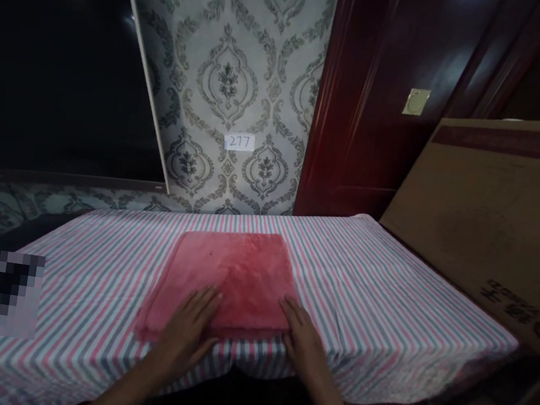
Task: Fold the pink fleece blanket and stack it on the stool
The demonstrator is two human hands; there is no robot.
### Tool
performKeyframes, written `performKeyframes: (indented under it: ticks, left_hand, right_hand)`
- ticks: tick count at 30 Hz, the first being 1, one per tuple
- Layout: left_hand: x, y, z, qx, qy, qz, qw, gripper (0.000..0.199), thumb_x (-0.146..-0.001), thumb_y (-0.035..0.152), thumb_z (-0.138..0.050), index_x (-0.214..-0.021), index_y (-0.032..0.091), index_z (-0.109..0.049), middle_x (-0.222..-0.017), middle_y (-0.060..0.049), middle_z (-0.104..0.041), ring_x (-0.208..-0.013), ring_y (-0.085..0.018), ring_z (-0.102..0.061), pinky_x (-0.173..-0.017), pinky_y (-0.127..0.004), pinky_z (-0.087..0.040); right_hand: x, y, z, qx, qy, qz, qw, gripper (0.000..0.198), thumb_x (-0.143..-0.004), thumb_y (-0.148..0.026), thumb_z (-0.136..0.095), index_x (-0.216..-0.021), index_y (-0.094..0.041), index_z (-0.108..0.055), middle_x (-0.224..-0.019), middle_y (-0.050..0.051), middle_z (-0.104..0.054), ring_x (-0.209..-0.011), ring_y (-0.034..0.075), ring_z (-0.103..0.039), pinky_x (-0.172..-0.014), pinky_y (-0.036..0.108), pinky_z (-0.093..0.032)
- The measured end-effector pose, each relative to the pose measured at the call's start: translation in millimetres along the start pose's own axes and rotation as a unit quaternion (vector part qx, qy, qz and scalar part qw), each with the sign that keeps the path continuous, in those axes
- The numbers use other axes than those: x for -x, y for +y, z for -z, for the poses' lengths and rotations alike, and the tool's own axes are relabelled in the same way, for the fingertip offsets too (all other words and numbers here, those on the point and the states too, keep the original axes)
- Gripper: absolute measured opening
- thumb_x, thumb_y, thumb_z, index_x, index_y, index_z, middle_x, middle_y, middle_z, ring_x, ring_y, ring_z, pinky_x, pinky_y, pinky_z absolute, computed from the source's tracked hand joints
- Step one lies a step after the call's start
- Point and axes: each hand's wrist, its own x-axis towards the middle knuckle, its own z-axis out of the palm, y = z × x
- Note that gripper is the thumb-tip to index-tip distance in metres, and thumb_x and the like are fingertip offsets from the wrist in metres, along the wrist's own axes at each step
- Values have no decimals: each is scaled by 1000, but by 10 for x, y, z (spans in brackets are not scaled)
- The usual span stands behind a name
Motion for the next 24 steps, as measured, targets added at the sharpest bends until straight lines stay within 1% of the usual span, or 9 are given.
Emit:
performKeyframes:
  ticks: [2, 4, 7, 11, 15, 19, 21, 24]
  left_hand:
    - [-119, 168, -57, 22, -41, 30, 998, 73, -84, 33, -60, -150, 15, -34, -151, -16, -44, -139, -32, -39, -112, -51, -32]
    - [-211, 288, -84, 34, -68, 68, 995, 72, -83, 30, -61, -149, 16, -36, -148, -15, -47, -136, -33, -42, -111, -52, -32]
    - [-313, 380, -63, 31, -78, 110, 990, 71, -81, 25, -60, -148, 15, -38, -142, -16, -52, -128, -34, -48, -106, -52, -36]
    - [-410, 396, -52, -4, -78, 125, 989, 72, -80, 17, -58, -148, 14, -38, -134, -16, -57, -116, -32, -54, -98, -47, -42]
    - [-415, 370, -170, -46, -69, 109, 991, 61, -82, 12, -54, -142, 11, -45, -126, -17, -60, -110, -30, -57, -95, -47, -44]
    - [-376, 337, -243, -49, -58, 99, 992, 53, -83, 7, -50, -136, 11, -51, -120, -16, -63, -108, -28, -58, -96, -44, -44]
    - [-394, 314, -207, -35, -76, 100, 991, 52, -83, 7, -49, -134, 13, -52, -120, -15, -63, -108, -28, -59, -93, -43, -46]
    - [-489, 253, -61, -16, -124, 93, 988, 50, -84, 7, -45, -132, 13, -54, -120, -15, -65, -105, -28, -62, -89, -41, -49]
  right_hand:
    - [-92, -54, 76, 0, 17, -18, 1000, 64, -81, -9, -39, -142, -27, -43, -134, 9, -56, -125, 24, -54, -103, 45, -48]
    - [-219, -150, 183, -1, 25, -36, 999, 56, -83, -12, -39, -136, -26, -49, -124, 8, -61, -114, 23, -61, -95, 42, -52]
    - [-431, -322, 337, 7, 37, -46, 998, 47, -83, -14, -41, -126, -25, -56, -114, 7, -65, -102, 23, -66, -85, 37, -55]
    - [-659, -487, 440, 36, 73, -63, 995, 39, -81, -18, -44, -115, -22, -61, -108, 7, -67, -92, 24, -67, -77, 34, -54]
    - [-756, -546, 449, 35, 91, -68, 993, 39, -79, -18, -45, -113, -22, -63, -108, 6, -67, -94, 23, -66, -79, 34, -53]
    - [-707, -505, 408, 6, 93, -68, 993, 42, -75, -18, -46, -114, -23, -63, -108, 6, -68, -98, 24, -65, -85, 36, -53]
    - [-652, -450, 374, -15, 96, -72, 993, 44, -75, -19, -47, -115, -23, -62, -110, 6, -68, -102, 25, -64, -88, 37, -53]
    - [-567, -349, 324, -46, 104, -67, 991, 45, -76, -22, -47, -118, -22, -61, -115, 8, -66, -108, 26, -63, -92, 39, -52]
